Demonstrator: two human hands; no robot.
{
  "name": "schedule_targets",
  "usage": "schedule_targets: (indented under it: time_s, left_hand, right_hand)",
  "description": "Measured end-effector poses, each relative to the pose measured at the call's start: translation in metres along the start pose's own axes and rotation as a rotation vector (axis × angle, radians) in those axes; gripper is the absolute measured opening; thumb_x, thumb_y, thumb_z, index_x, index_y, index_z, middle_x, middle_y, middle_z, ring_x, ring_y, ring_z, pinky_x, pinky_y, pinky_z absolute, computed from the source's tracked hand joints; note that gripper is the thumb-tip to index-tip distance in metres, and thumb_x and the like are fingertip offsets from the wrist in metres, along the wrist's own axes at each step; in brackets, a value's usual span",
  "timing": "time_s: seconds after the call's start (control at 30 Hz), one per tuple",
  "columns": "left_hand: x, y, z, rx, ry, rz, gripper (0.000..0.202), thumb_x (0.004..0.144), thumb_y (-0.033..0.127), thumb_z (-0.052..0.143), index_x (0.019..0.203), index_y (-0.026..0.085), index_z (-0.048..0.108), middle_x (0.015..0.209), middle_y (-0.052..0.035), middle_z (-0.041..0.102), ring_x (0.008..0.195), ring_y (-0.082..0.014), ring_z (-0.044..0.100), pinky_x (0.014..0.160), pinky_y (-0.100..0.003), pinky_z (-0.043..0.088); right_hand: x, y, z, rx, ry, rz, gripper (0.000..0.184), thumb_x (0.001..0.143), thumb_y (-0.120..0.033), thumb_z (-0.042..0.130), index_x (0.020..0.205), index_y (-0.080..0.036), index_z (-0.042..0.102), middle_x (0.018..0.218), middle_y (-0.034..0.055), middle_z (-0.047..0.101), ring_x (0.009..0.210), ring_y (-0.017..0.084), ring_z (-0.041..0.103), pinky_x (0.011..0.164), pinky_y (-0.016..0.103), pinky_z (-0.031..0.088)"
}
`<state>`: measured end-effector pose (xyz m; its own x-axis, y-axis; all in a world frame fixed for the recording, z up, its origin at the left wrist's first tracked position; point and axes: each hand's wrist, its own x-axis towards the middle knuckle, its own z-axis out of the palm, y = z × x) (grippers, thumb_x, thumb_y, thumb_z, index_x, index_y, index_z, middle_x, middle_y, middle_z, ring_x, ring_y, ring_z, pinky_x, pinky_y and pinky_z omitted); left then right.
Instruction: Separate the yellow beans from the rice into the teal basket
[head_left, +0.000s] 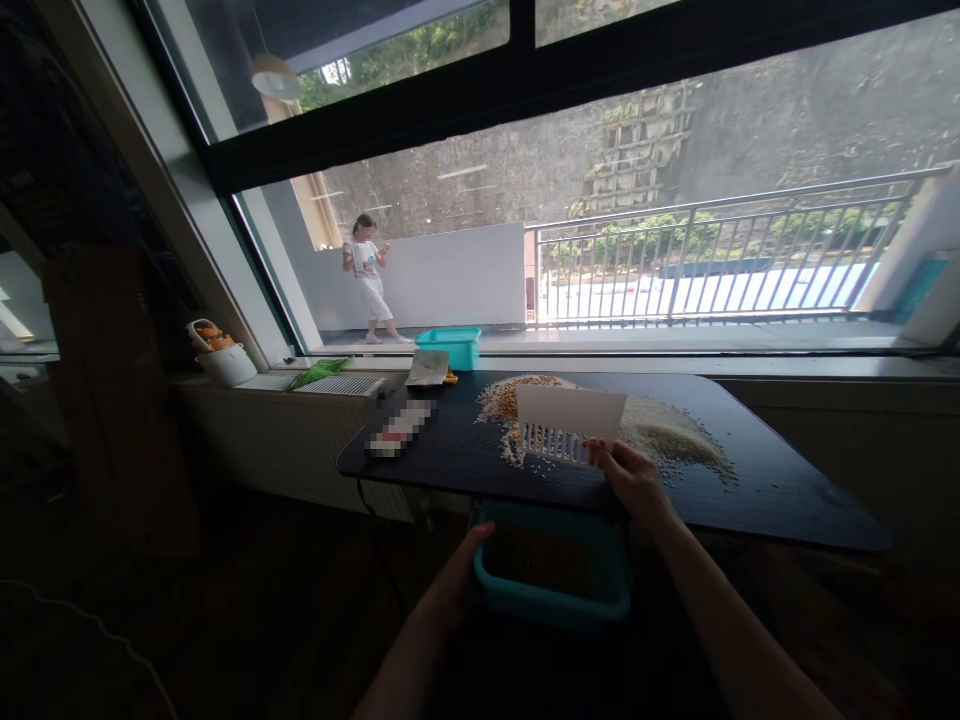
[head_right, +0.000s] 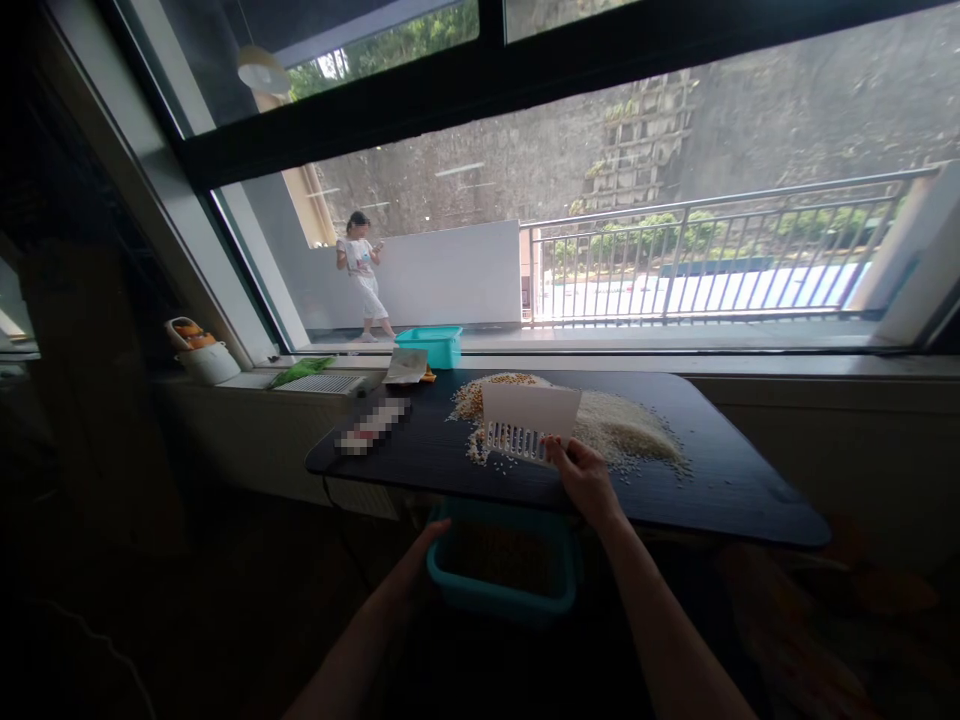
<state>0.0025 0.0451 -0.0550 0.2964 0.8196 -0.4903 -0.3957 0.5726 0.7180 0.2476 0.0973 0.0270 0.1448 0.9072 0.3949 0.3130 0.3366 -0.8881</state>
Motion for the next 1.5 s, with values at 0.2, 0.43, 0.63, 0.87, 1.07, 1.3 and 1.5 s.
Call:
schedule_targets:
  time_s: [0.2,0.43,0.63,0.87,1.07,1.3,1.5]
  left_hand:
    - [0.002,-0.002,-0.003,0.041,0.024,-0.03,0.057,0.074,0.05,0.054,0.118,0.014,0.053,0.114,-0.0115,0.062,0.109,-0.0278,0.055,0.084,-0.037,0.047]
    - [0.003,-0.004,-0.006,0.06,0.001,-0.007,0.059,0.073,0.051,0.055,0.118,0.013,0.054,0.113,-0.0114,0.063,0.105,-0.0274,0.057,0.079,-0.035,0.048]
    - [0.001,-0.002,-0.004,0.055,0.003,-0.007,0.057,0.075,0.049,0.054,0.119,0.013,0.053,0.11,-0.0102,0.064,0.104,-0.0254,0.058,0.082,-0.033,0.048]
    - [-0.005,0.0,0.0,0.057,-0.012,-0.008,0.057,0.074,0.049,0.054,0.119,0.014,0.053,0.113,-0.0097,0.063,0.107,-0.0253,0.056,0.083,-0.033,0.047]
    - [-0.003,0.0,0.0,0.07,0.018,-0.006,0.059,0.073,0.05,0.056,0.121,0.015,0.052,0.113,-0.0093,0.063,0.108,-0.0262,0.056,0.083,-0.035,0.048]
    - [0.003,-0.004,-0.006,0.062,-0.001,-0.005,0.059,0.073,0.05,0.055,0.119,0.014,0.053,0.113,-0.0109,0.062,0.104,-0.0271,0.058,0.081,-0.036,0.048]
    - [0.009,-0.006,-0.012,0.058,-0.008,-0.012,0.061,0.071,0.053,0.056,0.119,0.015,0.054,0.114,-0.0116,0.062,0.106,-0.0281,0.056,0.083,-0.037,0.047]
  right_hand:
    - [-0.001,-0.003,0.0,-0.013,-0.008,0.008,0.037,0.073,-0.051,0.053,0.058,-0.018,0.057,0.065,0.0042,0.062,0.07,0.02,0.058,0.062,0.027,0.041]
    - [-0.001,-0.002,0.0,-0.041,-0.052,0.012,0.035,0.074,-0.049,0.053,0.058,-0.019,0.058,0.07,0.0053,0.066,0.079,0.023,0.061,0.068,0.028,0.042]
    - [-0.001,-0.006,-0.001,-0.044,-0.074,0.008,0.036,0.075,-0.049,0.053,0.056,-0.018,0.056,0.075,0.0063,0.068,0.081,0.023,0.061,0.068,0.028,0.042]
    - [-0.002,-0.005,0.0,-0.036,-0.06,0.02,0.035,0.074,-0.048,0.053,0.058,-0.018,0.058,0.075,0.0058,0.067,0.081,0.023,0.061,0.066,0.026,0.042]
    - [-0.001,-0.002,0.0,-0.05,-0.086,0.014,0.037,0.074,-0.049,0.053,0.056,-0.017,0.057,0.07,0.0051,0.065,0.073,0.02,0.059,0.064,0.026,0.041]
    - [-0.003,-0.006,-0.001,-0.022,-0.087,0.0,0.038,0.073,-0.05,0.054,0.056,-0.017,0.057,0.067,0.0047,0.064,0.071,0.02,0.058,0.061,0.026,0.039]
    - [-0.002,-0.003,0.0,-0.024,-0.093,0.007,0.037,0.073,-0.049,0.054,0.054,-0.017,0.056,0.066,0.0041,0.064,0.068,0.019,0.057,0.06,0.026,0.04]
